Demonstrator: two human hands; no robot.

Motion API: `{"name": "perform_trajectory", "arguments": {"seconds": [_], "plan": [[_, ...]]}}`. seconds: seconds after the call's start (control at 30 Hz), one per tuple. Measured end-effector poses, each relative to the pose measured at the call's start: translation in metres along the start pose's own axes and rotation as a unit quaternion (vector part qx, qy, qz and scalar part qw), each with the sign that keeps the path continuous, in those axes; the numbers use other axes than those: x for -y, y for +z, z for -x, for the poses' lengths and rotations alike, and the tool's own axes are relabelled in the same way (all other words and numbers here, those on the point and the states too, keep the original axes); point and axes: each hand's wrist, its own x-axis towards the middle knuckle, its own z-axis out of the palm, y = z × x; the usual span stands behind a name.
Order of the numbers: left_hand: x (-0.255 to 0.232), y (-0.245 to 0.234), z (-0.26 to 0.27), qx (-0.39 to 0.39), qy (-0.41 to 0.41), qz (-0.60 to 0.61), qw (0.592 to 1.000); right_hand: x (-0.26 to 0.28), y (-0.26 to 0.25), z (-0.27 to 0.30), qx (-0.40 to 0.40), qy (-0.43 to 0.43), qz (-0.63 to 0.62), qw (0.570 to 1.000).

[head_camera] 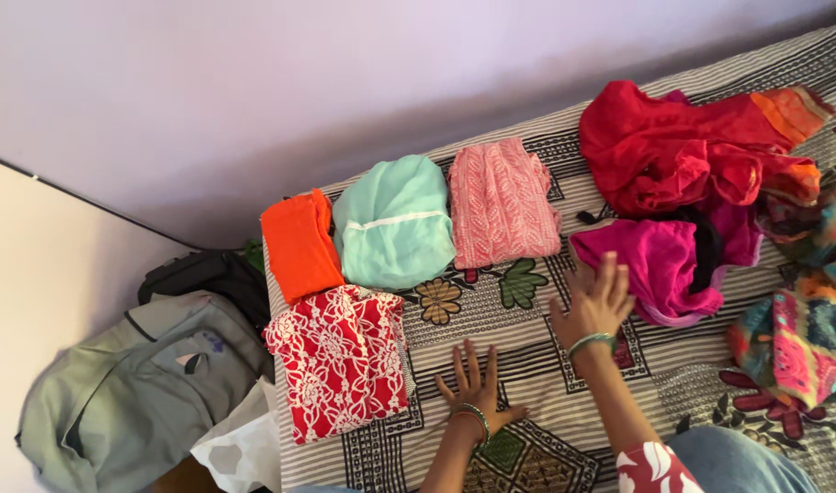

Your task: The person sits on a bed and folds several pieces of clothing one by one, including a red patterned top, a pink garment, a black item, and a multicolored patchwork cloth. Each item is smoothed, folded into a compact rectangle, and placed in a growing stack on the bed.

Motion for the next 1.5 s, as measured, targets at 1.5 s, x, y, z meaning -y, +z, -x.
{"name": "perform_trajectory", "arguments": {"seconds": [1.5], "plan": [[0.085, 0.043, -0.01, -0.301, 0.212, 0.243, 0.897, 0.13, 0.024, 0.178, 0.348, -0.106, -0.199, 0.91]]}}
